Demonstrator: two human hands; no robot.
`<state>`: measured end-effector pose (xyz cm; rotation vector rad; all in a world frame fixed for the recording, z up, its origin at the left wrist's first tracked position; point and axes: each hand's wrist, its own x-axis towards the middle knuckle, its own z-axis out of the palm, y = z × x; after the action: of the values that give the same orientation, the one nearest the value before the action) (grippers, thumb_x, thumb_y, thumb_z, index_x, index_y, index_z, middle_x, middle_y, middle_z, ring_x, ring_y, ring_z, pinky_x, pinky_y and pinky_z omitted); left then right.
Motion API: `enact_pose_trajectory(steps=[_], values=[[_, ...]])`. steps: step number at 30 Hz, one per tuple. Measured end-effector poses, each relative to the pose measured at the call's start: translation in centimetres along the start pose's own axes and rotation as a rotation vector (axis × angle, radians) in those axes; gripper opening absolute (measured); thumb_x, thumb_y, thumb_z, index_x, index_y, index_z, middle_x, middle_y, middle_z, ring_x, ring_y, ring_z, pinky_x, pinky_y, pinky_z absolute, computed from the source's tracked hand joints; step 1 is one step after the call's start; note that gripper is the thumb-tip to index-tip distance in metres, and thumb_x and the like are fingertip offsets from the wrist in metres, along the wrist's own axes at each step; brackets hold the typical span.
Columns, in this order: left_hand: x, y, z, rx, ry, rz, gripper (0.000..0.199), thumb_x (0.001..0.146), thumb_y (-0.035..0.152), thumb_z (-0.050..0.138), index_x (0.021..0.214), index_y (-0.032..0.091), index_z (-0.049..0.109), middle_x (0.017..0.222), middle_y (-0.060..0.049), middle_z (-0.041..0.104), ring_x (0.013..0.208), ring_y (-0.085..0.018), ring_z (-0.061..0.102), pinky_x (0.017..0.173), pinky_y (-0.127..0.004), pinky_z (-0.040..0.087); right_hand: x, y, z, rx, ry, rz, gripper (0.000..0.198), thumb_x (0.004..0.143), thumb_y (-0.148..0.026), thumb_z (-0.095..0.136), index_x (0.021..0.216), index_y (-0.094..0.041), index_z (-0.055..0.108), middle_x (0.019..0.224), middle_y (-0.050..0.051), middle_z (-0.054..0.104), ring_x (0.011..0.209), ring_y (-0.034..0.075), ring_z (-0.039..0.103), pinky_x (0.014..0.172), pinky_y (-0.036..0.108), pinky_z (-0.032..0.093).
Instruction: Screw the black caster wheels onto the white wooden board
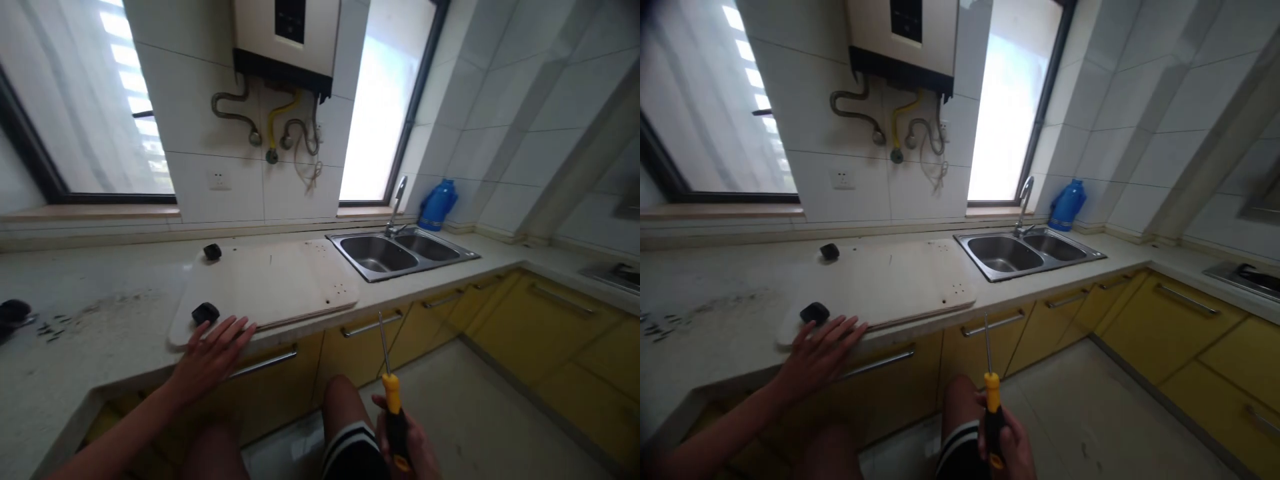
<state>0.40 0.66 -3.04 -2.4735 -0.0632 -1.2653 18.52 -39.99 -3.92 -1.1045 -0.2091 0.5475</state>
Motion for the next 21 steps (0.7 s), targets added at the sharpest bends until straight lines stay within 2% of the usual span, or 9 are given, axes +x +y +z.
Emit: enact_pose_trajectory(steps=[2, 3, 6, 8, 11, 14, 17, 19, 21], values=[[-0.2, 0.2, 0.2, -0.022, -0.012, 0.001, 0.070, 0.110, 0.023, 0.064, 0.177, 0.034, 0.049, 0.148, -0.011, 0.079, 0.138, -0.027, 0.070, 0.147, -0.047, 0.007, 1.0, -1.5, 0.3, -0.201, -0.090, -0.074, 0.075, 0.072, -0.089, 0.090, 0.103, -0.020, 0.086, 0.067, 0.006, 0.069, 0.061, 0.019, 0.060, 0.060, 0.031, 0.046], [-0.1, 0.4, 0.1, -0.032, -0.021, -0.003, 0.072, 0.110, 0.023, 0.063, 0.179, 0.036, 0.045, 0.150, -0.011, 0.078, 0.138, -0.027, 0.070, 0.147, -0.048, 0.008, 1.9, -2.5, 0.6, -0.323, -0.083, -0.133, 0.067, 0.081, -0.085, 0.086, 0.097, -0.020, 0.085, 0.073, 0.009, 0.073, 0.067, 0.022, 0.066, 0.064, 0.034, 0.051], [1.2, 1.1, -0.3, -0.023, -0.039, 0.003, 0.079, 0.109, 0.025, 0.067, 0.181, 0.041, 0.040, 0.154, -0.011, 0.076, 0.138, -0.030, 0.070, 0.146, -0.051, 0.011, 6.8, -5.9, 2.0, -0.366, -0.010, -0.285, 0.071, 0.091, -0.091, 0.069, 0.077, -0.022, 0.075, 0.089, 0.011, 0.078, 0.092, 0.026, 0.073, 0.091, 0.041, 0.059], [2.9, 1.4, -0.9, 0.045, -0.027, -0.030, 0.083, 0.107, 0.027, 0.071, 0.181, 0.043, 0.039, 0.156, -0.011, 0.074, 0.139, -0.031, 0.070, 0.144, -0.053, 0.015, 11.3, -8.1, 3.2, -0.414, 0.023, -0.341, 0.071, 0.089, -0.092, 0.071, 0.089, -0.021, 0.079, 0.099, 0.010, 0.079, 0.101, 0.027, 0.072, 0.098, 0.042, 0.058], [6.0, 1.6, -2.2, 0.171, -0.002, -0.314, 0.079, 0.106, 0.032, 0.071, 0.179, 0.039, 0.043, 0.168, -0.017, 0.062, 0.151, -0.041, 0.061, 0.138, -0.066, 0.023, 18.0, -9.9, 5.6, -0.513, 0.013, -0.316, 0.052, 0.108, -0.066, 0.069, 0.126, -0.019, 0.077, 0.113, 0.008, 0.078, 0.103, 0.023, 0.074, 0.096, 0.044, 0.063], [8.2, 1.3, -3.5, 0.194, -0.091, -0.730, 0.069, 0.108, 0.048, 0.065, 0.174, 0.031, 0.053, 0.183, -0.023, 0.039, 0.163, -0.054, 0.043, 0.129, -0.081, 0.028, 22.6, -9.5, 8.8, -0.626, -0.011, -0.228, 0.040, 0.110, -0.051, 0.074, 0.133, -0.018, 0.074, 0.130, 0.009, 0.076, 0.112, 0.025, 0.077, 0.098, 0.046, 0.067], [8.4, 0.3, -4.1, 0.089, -0.234, -1.057, 0.082, 0.103, 0.062, 0.065, 0.176, 0.027, 0.049, 0.187, -0.030, 0.022, 0.161, -0.063, 0.041, 0.116, -0.079, 0.045, 24.4, -8.0, 11.2, -0.717, 0.004, -0.170, 0.040, 0.109, -0.048, 0.075, 0.137, -0.018, 0.073, 0.136, 0.010, 0.075, 0.117, 0.027, 0.076, 0.101, 0.048, 0.068], [7.7, -0.5, -4.1, 0.014, -0.321, -1.140, 0.091, 0.101, 0.064, 0.068, 0.179, 0.025, 0.042, 0.184, -0.032, 0.027, 0.157, -0.060, 0.049, 0.116, -0.072, 0.050, 24.8, -7.2, 12.0, -0.759, 0.028, -0.162, 0.039, 0.110, -0.048, 0.074, 0.136, -0.019, 0.073, 0.138, 0.010, 0.075, 0.119, 0.027, 0.076, 0.102, 0.048, 0.067], [6.8, -1.5, -3.9, -0.013, -0.372, -1.136, 0.096, 0.099, 0.061, 0.070, 0.180, 0.022, 0.038, 0.176, -0.031, 0.042, 0.154, -0.053, 0.054, 0.120, -0.065, 0.050, 25.0, -6.7, 12.3, -0.790, 0.049, -0.167, 0.038, 0.110, -0.048, 0.074, 0.136, -0.020, 0.074, 0.138, 0.010, 0.075, 0.119, 0.027, 0.076, 0.103, 0.048, 0.067]])
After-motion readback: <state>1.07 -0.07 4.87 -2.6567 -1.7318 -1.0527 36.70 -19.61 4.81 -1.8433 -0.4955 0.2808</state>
